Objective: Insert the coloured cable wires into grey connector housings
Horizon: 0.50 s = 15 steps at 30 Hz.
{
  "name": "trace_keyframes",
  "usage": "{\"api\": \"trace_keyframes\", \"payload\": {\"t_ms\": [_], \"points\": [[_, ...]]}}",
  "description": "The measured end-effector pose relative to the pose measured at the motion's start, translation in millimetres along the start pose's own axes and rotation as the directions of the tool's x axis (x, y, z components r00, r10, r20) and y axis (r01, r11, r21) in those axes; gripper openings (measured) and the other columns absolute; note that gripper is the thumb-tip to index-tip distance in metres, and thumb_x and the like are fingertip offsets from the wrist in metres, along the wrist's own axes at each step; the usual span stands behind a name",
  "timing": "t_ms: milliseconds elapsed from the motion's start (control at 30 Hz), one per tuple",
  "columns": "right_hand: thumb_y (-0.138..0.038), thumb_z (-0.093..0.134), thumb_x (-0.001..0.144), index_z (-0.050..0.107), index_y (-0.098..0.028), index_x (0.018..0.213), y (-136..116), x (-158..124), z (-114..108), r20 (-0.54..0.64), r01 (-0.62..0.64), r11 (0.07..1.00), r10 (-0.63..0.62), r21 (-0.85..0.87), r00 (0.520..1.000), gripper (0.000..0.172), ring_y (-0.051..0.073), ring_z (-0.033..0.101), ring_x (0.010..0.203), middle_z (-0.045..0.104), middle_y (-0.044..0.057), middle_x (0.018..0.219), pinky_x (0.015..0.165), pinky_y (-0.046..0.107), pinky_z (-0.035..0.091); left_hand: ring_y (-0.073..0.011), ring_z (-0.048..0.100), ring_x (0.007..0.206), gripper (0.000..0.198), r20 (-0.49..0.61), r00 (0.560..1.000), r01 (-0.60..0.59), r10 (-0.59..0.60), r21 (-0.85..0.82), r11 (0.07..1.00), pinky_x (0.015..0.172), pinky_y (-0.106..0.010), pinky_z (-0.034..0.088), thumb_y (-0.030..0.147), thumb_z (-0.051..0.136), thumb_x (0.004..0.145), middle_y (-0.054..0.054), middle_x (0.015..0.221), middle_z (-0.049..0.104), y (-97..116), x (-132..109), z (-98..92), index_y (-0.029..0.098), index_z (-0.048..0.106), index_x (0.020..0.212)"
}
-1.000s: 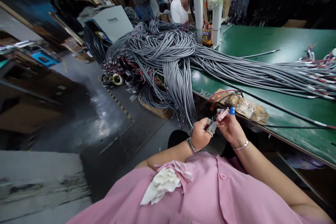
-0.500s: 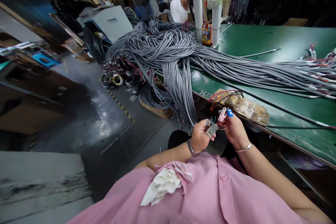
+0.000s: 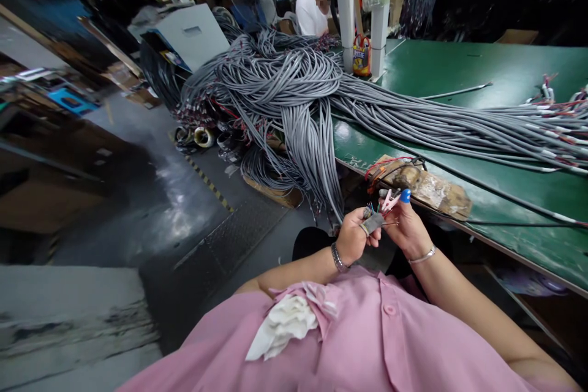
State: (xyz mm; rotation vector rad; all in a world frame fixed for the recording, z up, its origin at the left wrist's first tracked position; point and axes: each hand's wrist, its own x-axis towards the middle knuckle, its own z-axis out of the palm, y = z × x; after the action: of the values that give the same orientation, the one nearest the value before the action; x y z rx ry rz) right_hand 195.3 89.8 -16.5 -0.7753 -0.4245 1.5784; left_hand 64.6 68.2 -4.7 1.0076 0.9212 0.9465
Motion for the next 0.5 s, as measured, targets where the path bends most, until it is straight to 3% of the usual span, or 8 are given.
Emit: {"api": "trace_keyframes", "payload": {"t_ms": [500], "points": [[-0.063,0.069,0.071,0.065,-0.020,0.074,0.6,2.6,0.2,-0.039,0.032,0.999,-0.032,0.009,0.999,0.043,0.013,0.054,0.051,0.064,0.001,0.065,0.050,0.027,0.047,-0.0068,0.050,0.037,0.036,-0.025,1.000,0.002,-0.002,0.005,1.000,0.036,-0.018,0.032,0.049,0.066,0.076,0.002,0.053,0.058,0.6,1.0,-1.4,0.015,0.053,0.068]]}}
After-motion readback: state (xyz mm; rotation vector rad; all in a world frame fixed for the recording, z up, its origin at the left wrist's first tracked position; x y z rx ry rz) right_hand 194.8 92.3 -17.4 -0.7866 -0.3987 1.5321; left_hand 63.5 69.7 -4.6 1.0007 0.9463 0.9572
